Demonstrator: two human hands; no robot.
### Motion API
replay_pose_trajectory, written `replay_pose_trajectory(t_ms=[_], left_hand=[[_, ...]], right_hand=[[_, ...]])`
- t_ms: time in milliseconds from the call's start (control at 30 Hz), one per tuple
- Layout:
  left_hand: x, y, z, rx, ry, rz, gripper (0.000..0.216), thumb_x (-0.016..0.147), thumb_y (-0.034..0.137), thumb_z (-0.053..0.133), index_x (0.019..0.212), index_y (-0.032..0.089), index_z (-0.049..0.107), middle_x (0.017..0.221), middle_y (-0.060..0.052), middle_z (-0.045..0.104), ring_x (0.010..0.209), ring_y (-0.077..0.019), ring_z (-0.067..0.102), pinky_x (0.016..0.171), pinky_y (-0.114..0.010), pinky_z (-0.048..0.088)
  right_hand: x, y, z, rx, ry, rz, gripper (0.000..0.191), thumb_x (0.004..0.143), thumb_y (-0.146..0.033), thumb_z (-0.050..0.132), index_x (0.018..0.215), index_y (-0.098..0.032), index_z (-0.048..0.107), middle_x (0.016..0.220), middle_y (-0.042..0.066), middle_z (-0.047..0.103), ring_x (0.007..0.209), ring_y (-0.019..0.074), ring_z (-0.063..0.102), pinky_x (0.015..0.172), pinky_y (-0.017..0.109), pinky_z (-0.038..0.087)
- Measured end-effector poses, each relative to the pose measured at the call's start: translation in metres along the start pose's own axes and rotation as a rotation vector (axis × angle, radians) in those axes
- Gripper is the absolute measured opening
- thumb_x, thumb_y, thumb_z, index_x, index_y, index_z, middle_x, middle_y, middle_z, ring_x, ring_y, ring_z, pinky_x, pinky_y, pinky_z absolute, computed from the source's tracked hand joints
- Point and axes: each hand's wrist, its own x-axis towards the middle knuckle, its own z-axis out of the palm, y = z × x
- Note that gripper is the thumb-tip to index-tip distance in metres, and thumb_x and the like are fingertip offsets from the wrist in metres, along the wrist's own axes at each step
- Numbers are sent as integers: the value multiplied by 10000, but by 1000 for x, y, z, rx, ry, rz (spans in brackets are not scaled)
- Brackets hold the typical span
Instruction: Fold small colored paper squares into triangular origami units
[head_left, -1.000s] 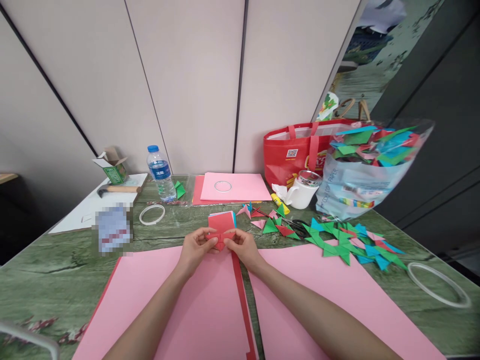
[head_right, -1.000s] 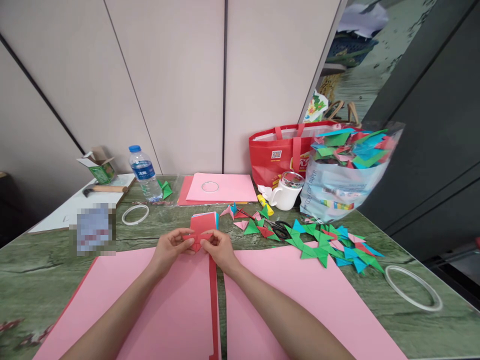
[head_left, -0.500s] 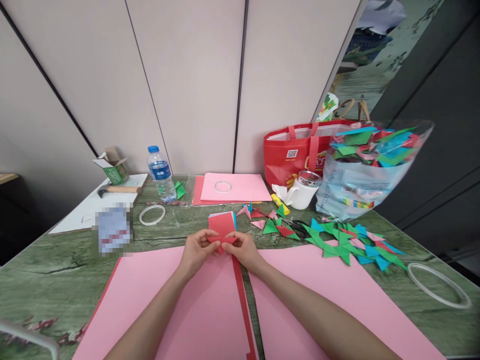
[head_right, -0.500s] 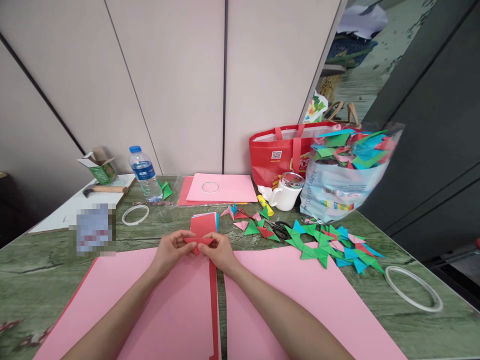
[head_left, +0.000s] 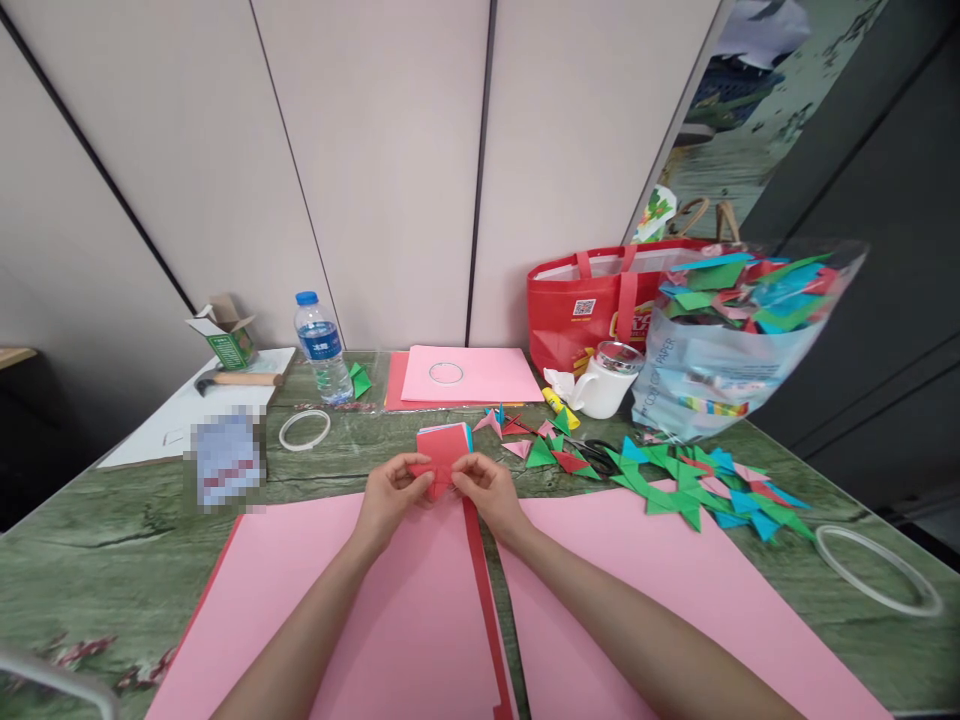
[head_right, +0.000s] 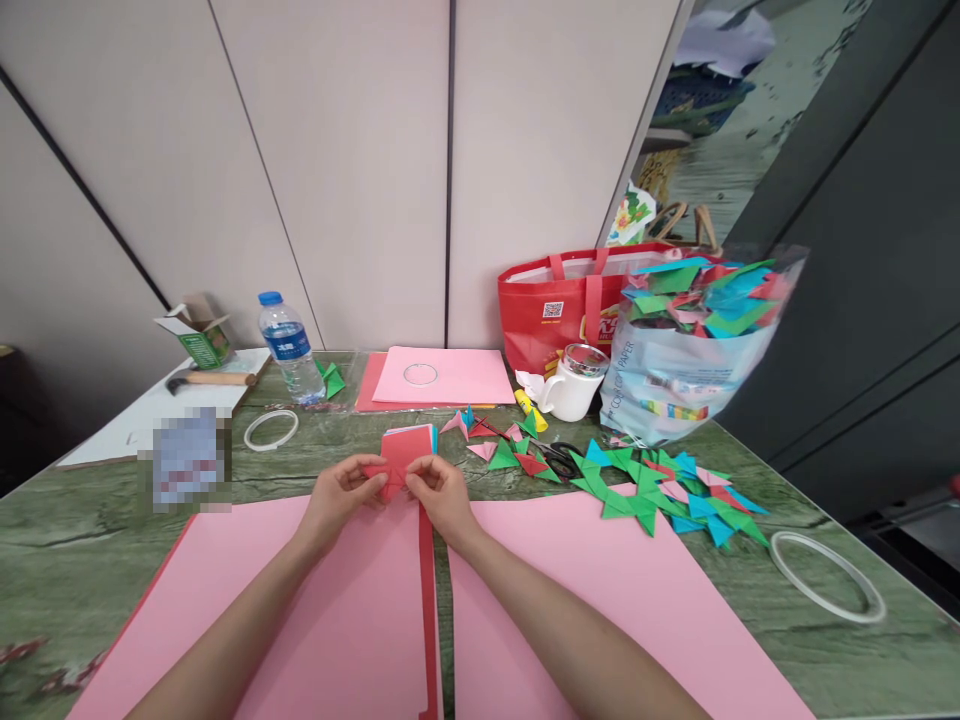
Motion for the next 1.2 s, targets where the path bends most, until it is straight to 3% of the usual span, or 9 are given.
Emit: replay_pose_trajectory(t_ms=[300, 533, 967, 1200], left_hand=[[-2, 8, 3, -105, 10, 21, 552, 631, 371, 640, 1121, 156, 502, 610, 19, 606, 491, -138, 589, 528, -300, 520], [-2, 6, 2, -103, 6, 4, 549, 657, 350, 625, 1139, 144, 462, 580, 36, 587, 496, -142, 593, 529, -301, 520], [-2, 5, 3, -89, -10, 26, 411, 629, 311, 657, 977, 156, 503, 638, 11, 614, 500, -134, 591, 501, -274, 512], [-3, 8, 4, -72, -46, -14, 407, 597, 277, 684, 940, 151, 506, 674, -7, 633, 538, -158, 608, 500, -283, 515]], right_hand=[[0, -2, 1, -31, 24, -6, 146, 651, -282, 629, 752, -178, 608, 692, -4, 601, 595, 130, 586, 612, 275, 483], [0, 0, -1, -83, -11, -94, 228, 571, -257, 700, 768, -174, 620, 868, 34, 578, 788, 150, 558, 733, 276, 459], [-1, -4, 0, -44, 15, 7, 199, 683, -361, 609, 741, -170, 602, 666, -5, 591, 586, 129, 565, 605, 263, 462], [3, 5, -2, -15, 90, 61, 284, 691, -449, 572, 702, -166, 581, 593, -21, 570, 493, 113, 534, 521, 242, 440]])
